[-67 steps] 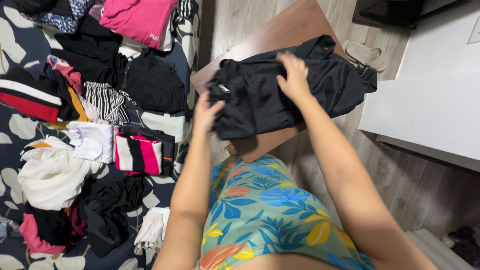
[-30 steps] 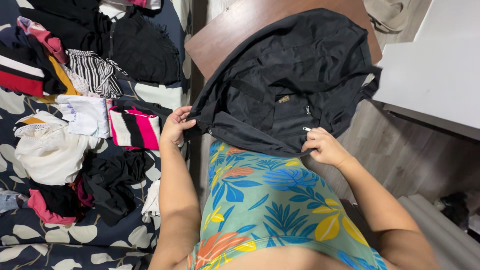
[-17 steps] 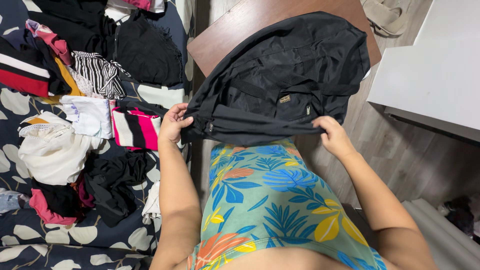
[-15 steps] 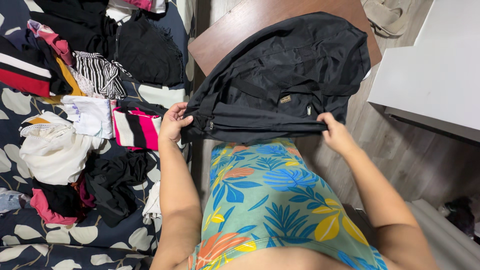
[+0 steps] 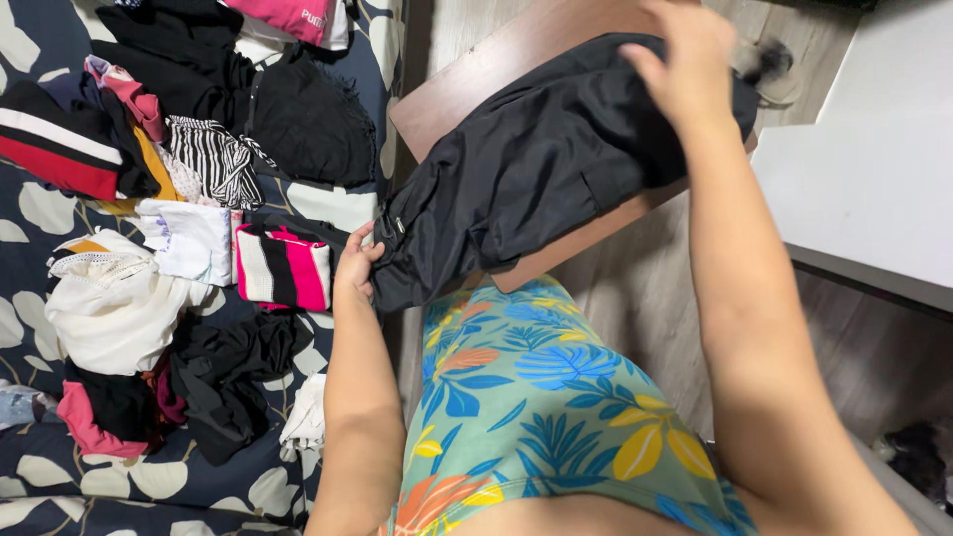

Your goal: The person folds a black jacket, a floral cloth, a white cloth, a striped shirt, and a black bag on a wooden table.

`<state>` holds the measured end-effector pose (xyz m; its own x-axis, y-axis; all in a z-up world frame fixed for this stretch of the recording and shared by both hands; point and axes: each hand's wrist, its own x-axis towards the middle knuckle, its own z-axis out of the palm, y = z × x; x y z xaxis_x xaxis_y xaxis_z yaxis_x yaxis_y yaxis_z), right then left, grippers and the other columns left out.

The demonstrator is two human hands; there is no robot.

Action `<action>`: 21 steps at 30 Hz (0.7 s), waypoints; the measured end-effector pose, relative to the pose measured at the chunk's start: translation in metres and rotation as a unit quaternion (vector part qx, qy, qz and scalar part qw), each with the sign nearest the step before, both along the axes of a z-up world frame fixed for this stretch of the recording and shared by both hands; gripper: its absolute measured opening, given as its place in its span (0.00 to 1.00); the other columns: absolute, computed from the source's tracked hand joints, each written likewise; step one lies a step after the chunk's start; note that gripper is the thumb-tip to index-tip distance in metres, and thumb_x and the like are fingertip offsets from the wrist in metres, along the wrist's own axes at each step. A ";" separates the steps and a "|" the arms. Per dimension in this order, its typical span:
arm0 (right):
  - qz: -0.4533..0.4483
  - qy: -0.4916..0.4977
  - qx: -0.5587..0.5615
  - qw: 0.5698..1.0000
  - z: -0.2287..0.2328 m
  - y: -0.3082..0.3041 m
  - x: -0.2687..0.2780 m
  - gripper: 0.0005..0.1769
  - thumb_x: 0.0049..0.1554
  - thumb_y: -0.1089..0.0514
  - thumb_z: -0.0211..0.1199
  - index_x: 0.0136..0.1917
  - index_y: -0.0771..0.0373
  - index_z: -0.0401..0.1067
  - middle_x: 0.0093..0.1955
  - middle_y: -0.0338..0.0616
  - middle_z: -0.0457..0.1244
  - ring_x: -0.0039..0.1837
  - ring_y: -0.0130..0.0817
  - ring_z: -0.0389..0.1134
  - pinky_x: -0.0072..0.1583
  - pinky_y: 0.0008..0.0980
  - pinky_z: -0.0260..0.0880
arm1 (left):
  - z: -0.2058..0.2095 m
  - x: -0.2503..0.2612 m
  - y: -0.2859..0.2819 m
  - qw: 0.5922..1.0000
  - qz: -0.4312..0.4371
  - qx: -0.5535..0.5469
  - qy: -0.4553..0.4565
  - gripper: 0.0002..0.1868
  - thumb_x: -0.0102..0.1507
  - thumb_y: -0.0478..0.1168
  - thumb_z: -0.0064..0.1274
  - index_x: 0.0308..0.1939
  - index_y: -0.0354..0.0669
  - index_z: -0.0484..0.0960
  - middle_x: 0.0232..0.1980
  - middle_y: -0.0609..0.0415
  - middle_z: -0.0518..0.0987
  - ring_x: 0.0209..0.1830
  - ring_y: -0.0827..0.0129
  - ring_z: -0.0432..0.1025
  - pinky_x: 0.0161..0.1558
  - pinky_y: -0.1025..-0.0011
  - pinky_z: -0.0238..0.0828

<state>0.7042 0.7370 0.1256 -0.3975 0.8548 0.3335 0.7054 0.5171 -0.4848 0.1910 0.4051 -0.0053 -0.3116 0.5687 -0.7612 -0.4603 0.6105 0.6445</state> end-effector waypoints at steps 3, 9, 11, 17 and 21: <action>-0.121 0.008 -0.015 0.993 -0.042 -0.043 0.057 0.37 0.59 0.50 0.77 0.74 0.62 0.65 0.74 0.60 0.61 0.76 0.60 0.58 0.75 0.52 0.55 | 0.003 0.006 -0.001 0.999 0.003 0.054 -0.006 0.33 0.62 0.23 0.50 0.72 0.45 0.70 0.56 0.41 0.79 0.54 0.60 0.75 0.57 0.64 0.73; -0.219 0.059 -0.215 0.950 -0.143 -0.072 0.084 0.64 0.52 0.40 0.84 0.85 0.56 0.45 0.77 0.69 0.46 0.75 0.67 0.51 0.73 0.54 0.53 | 0.041 0.031 0.009 0.997 -0.031 -0.013 0.076 0.38 0.61 0.42 0.62 0.74 0.51 0.65 0.63 0.47 0.77 0.59 0.66 0.73 0.58 0.68 0.70; -0.307 0.011 -0.271 0.912 -0.161 -0.054 0.081 0.55 0.53 0.39 0.80 0.83 0.48 0.53 0.78 0.53 0.56 0.80 0.56 0.56 0.79 0.47 0.57 | 0.039 0.040 0.013 0.967 -0.132 0.045 0.214 0.41 0.55 0.40 0.70 0.69 0.41 0.66 0.60 0.44 0.77 0.58 0.64 0.72 0.58 0.66 0.69; -0.391 0.057 -0.182 0.900 -0.177 -0.036 0.090 0.72 0.40 0.41 0.91 0.77 0.63 0.42 0.71 0.71 0.50 0.73 0.69 0.51 0.70 0.58 0.51 | 0.043 0.016 0.006 0.984 -0.002 0.007 0.177 0.28 0.55 0.34 0.68 0.57 0.28 0.79 0.47 0.47 0.83 0.41 0.64 0.78 0.45 0.67 0.76; -0.346 0.043 -0.190 0.918 -0.191 -0.050 0.087 0.66 0.43 0.44 0.92 0.76 0.65 0.48 0.70 0.65 0.57 0.71 0.61 0.56 0.68 0.51 0.56 | 0.123 0.020 0.023 0.994 0.040 0.022 0.094 0.28 0.54 0.32 0.63 0.59 0.32 0.77 0.45 0.47 0.83 0.40 0.63 0.80 0.44 0.67 0.80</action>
